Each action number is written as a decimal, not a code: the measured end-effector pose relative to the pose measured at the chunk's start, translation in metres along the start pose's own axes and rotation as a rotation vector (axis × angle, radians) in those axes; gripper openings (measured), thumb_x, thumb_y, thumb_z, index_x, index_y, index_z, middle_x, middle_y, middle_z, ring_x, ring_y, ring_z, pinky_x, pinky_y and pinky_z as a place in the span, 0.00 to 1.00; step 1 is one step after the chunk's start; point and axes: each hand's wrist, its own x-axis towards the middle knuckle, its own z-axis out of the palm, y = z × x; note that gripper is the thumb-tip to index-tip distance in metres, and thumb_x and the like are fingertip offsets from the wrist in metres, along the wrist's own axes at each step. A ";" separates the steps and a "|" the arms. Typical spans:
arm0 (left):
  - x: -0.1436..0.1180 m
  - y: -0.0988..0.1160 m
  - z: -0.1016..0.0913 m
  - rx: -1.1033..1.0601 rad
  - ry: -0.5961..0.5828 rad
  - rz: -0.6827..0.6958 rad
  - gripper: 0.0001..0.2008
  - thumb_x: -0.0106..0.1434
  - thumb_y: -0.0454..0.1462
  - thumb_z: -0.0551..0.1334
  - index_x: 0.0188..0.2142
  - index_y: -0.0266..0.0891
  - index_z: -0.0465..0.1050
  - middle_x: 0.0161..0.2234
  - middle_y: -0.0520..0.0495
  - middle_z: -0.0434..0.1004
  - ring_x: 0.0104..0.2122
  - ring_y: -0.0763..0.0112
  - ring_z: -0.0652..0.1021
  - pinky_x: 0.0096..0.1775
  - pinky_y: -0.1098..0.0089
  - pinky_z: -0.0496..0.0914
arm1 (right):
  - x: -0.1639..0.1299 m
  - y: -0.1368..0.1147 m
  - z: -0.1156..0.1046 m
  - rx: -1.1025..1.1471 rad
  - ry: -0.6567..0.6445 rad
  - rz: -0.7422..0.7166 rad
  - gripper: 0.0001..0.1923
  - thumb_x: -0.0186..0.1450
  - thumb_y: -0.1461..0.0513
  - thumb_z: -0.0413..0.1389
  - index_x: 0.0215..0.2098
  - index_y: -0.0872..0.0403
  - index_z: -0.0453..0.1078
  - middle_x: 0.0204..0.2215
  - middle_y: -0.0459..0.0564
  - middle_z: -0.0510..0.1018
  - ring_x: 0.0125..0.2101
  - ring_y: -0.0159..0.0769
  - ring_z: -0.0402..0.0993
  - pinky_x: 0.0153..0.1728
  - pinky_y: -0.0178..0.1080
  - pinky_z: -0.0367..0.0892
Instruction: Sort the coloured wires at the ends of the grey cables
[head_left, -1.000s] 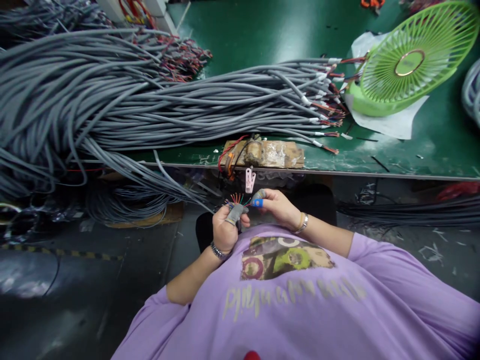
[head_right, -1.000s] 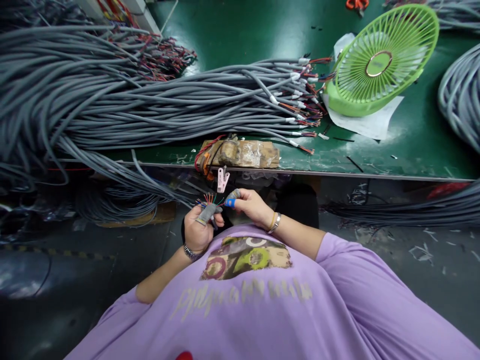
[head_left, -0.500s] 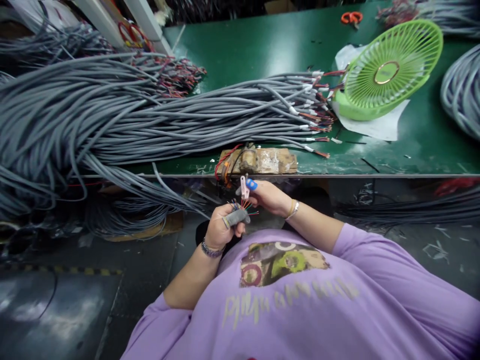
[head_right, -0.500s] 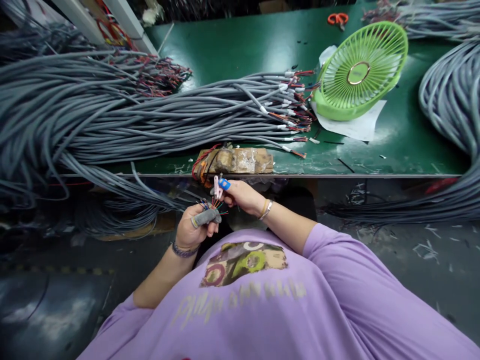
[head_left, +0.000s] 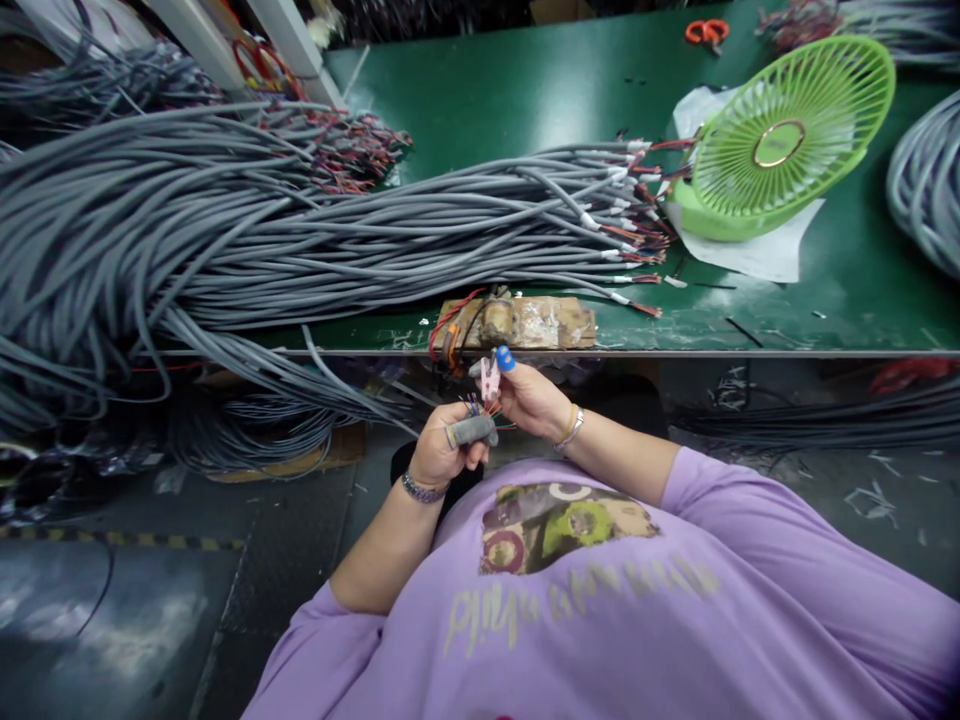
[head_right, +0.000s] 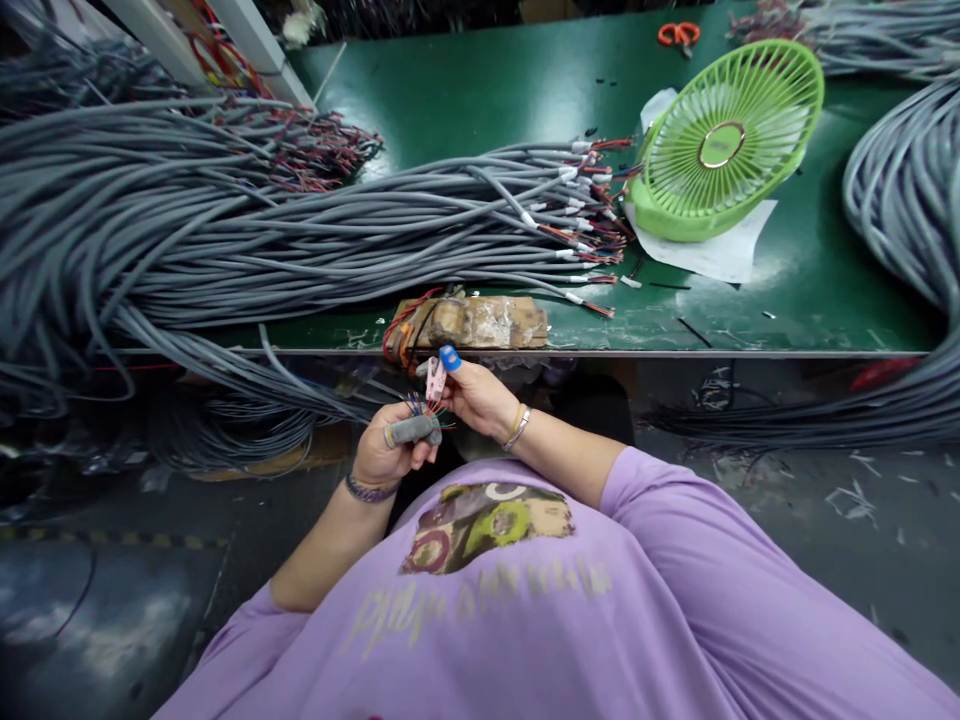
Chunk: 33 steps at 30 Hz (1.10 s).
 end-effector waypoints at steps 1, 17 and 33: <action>0.000 -0.001 0.000 0.004 0.006 -0.003 0.14 0.51 0.45 0.68 0.22 0.34 0.74 0.09 0.52 0.66 0.08 0.78 0.63 0.16 0.74 0.62 | 0.000 0.000 0.001 0.007 0.013 -0.002 0.26 0.55 0.41 0.61 0.26 0.57 0.70 0.18 0.42 0.68 0.19 0.24 0.59 0.23 0.31 0.61; -0.018 0.000 0.012 0.065 0.104 0.037 0.15 0.54 0.45 0.67 0.22 0.35 0.74 0.10 0.53 0.66 0.09 0.78 0.64 0.17 0.74 0.62 | -0.010 -0.009 -0.007 0.019 -0.045 0.177 0.24 0.63 0.43 0.53 0.36 0.55 0.72 0.28 0.48 0.76 0.24 0.29 0.69 0.24 0.31 0.63; -0.018 -0.006 0.030 -0.049 0.265 0.098 0.13 0.54 0.46 0.66 0.25 0.37 0.72 0.11 0.55 0.66 0.11 0.77 0.65 0.19 0.73 0.64 | -0.017 -0.009 -0.003 -0.088 -0.032 0.013 0.17 0.61 0.50 0.60 0.31 0.57 0.72 0.24 0.46 0.73 0.22 0.26 0.66 0.22 0.29 0.61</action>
